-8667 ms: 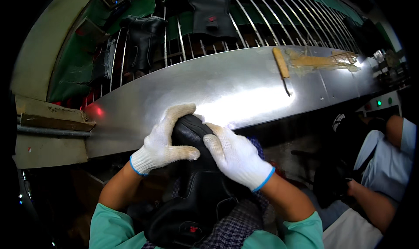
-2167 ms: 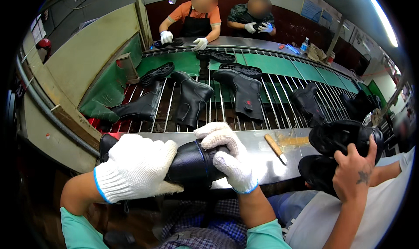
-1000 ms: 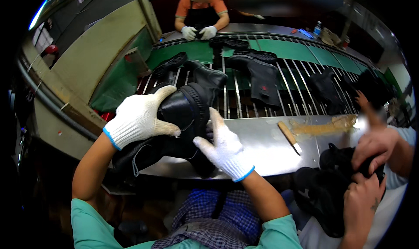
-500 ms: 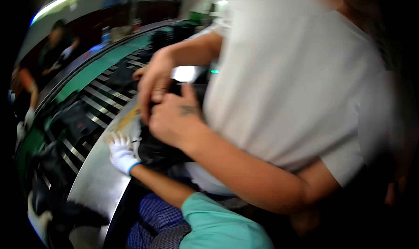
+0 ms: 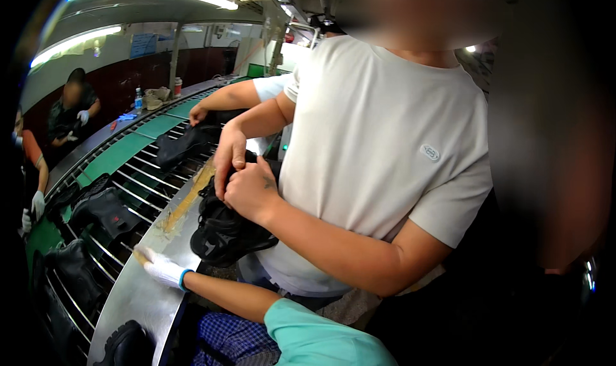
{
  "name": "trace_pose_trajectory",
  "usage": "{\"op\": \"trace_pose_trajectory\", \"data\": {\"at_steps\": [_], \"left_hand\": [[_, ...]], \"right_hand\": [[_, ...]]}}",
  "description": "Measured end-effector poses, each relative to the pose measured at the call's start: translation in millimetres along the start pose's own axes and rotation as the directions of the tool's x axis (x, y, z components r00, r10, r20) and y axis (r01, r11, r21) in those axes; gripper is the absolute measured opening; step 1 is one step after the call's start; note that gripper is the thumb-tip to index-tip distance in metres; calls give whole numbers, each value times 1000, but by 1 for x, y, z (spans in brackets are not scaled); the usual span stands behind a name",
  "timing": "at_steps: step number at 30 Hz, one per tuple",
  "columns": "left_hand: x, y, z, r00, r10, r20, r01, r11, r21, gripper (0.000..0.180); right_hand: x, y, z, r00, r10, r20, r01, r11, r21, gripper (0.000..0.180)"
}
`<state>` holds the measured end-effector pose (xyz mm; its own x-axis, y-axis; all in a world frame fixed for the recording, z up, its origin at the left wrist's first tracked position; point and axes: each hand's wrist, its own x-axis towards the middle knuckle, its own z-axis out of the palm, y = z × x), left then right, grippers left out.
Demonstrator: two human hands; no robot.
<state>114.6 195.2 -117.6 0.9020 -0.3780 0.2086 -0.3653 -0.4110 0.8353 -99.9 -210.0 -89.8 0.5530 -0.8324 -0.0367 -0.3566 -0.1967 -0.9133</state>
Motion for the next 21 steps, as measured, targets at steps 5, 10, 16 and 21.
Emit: {"op": "trace_pose_trajectory", "data": {"at_steps": [5,10,16,21], "left_hand": [[-28,49,27,926,329,-183,-282,929,240,76],[-52,98,-27,928,354,118,-319,916,-242,65],[-80,143,-21,716,681,153,-648,730,-219,65],[-120,117,17,905,288,313,-134,892,-431,58]], "right_hand": [[-107,-81,8,842,-117,527,-167,872,460,50],[-166,-127,38,643,-218,734,-88,931,353,46],[-203,-113,55,459,-300,836,-238,865,442,46],[-214,-124,50,667,-543,510,559,818,140,45]]}}
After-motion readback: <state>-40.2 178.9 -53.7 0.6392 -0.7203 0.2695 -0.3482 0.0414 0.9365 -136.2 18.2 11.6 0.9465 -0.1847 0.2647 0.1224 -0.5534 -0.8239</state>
